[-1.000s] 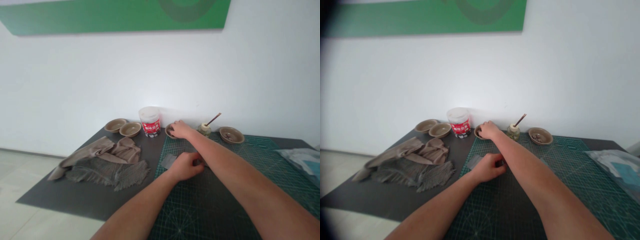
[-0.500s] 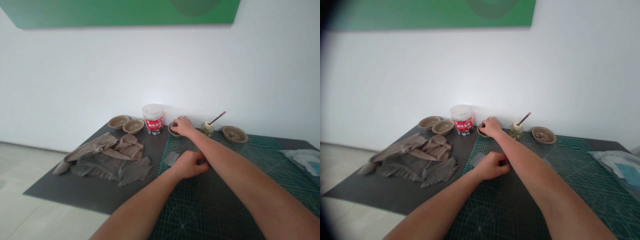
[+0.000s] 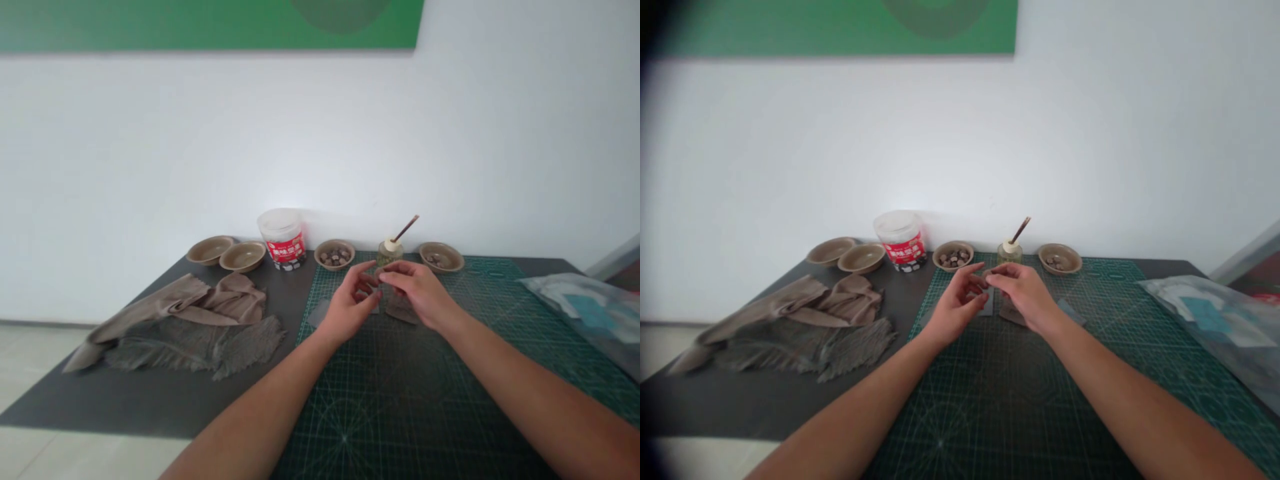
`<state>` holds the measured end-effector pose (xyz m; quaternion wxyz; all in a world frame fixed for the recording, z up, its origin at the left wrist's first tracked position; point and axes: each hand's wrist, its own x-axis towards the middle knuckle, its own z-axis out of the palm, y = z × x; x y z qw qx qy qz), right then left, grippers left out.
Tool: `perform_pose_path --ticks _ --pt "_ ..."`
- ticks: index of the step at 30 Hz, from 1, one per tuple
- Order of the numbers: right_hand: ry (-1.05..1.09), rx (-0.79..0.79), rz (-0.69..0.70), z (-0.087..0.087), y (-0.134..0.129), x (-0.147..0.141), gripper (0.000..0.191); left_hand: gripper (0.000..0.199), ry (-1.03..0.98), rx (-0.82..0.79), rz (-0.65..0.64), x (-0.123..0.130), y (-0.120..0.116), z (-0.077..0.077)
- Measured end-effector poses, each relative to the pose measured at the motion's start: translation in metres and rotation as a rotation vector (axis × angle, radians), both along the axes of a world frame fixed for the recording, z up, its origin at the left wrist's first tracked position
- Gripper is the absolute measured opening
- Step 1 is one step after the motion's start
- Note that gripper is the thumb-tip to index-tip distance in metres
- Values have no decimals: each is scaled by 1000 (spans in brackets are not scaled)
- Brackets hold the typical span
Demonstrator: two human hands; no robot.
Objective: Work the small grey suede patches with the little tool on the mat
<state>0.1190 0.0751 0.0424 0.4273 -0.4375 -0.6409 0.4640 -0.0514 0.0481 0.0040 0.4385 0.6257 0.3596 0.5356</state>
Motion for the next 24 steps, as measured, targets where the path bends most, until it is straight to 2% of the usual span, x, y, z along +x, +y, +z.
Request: perform_pose_path --ticks 1,4,6,9,12,15,17,19,21,24 --pt "2 -37 4 -5 -8 9 31 57 51 36 -27 1 -3 2" --pt "-11 -124 42 -20 -25 28 29 30 306 114 -95 4 -9 2" --pt "-75 -128 75 -25 -31 34 29 27 379 89 -104 5 -11 0" --pt "-184 -72 96 -23 -32 40 28 25 391 2 -100 6 -10 -4" --pt "-246 58 -20 -15 -29 59 27 25 320 -89 -29 6 -9 -4" --pt "-423 202 -268 -14 -22 96 30 25 244 -136 50 4 -5 -3" --pt "-563 209 -386 -23 -17 125 31 24 267 -110 134 3 -2 -3" --pt "-703 205 -425 -37 -14 148 34 24 253 -110 151 1 0 -4" --pt "-763 249 -379 -54 -13 161 41 25 203 -117 137 0 2 -6" --pt "-812 300 -246 -72 -13 162 49 25 150 -129 108 1 3 -6"
